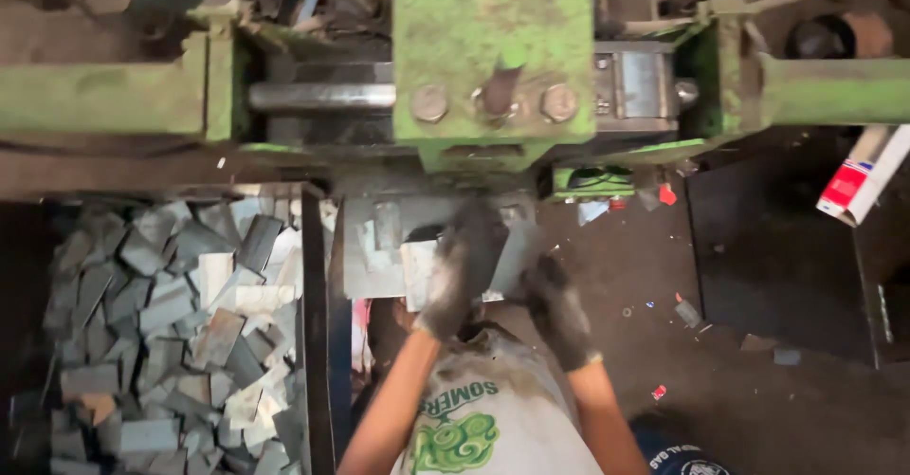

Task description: Manually feeding metal blocks into a press machine and removing them after processing.

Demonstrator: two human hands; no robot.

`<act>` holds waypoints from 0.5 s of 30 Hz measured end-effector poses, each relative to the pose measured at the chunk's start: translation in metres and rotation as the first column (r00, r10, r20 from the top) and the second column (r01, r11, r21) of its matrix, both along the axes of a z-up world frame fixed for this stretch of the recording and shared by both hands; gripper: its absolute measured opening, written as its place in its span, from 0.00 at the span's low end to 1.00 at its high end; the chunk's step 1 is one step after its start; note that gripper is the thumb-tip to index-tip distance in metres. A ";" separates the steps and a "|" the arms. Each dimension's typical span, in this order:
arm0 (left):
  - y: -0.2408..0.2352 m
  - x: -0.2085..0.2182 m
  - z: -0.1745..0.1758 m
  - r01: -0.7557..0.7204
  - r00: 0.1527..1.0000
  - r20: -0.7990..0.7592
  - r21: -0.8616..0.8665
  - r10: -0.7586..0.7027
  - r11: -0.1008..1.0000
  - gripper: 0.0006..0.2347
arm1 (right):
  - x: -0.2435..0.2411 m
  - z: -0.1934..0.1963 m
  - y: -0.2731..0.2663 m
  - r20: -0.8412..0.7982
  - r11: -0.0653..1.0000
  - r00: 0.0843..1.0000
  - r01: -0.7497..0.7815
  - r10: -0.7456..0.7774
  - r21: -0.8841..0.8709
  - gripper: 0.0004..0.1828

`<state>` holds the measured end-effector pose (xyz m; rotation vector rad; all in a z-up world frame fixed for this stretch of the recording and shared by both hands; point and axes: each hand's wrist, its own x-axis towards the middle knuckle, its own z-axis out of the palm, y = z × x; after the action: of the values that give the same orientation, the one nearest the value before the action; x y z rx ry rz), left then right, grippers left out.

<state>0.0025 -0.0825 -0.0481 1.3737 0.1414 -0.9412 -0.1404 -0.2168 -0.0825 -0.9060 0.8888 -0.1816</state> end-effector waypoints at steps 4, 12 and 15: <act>0.028 0.022 0.018 -0.100 0.994 -0.100 -0.635 0.047 0.766 0.28 | 0.044 0.045 -0.089 0.004 0.890 0.994 0.102 -0.111 -0.445 0.28; 0.153 0.001 -0.030 -0.520 0.838 -0.476 -0.552 0.265 0.653 0.19 | 0.186 -0.018 -0.273 -0.329 0.184 0.941 -0.310 -0.082 -0.933 0.23; 0.210 -0.022 -0.070 -0.598 0.774 -0.586 -0.549 0.241 0.584 0.16 | 0.199 -0.012 -0.256 -0.549 -0.092 0.782 -0.596 -0.295 -0.798 0.24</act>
<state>-0.0198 0.1276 -0.1176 0.3174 0.4076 -0.7465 0.0583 -0.4729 -0.0945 -2.7747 1.1505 -0.3737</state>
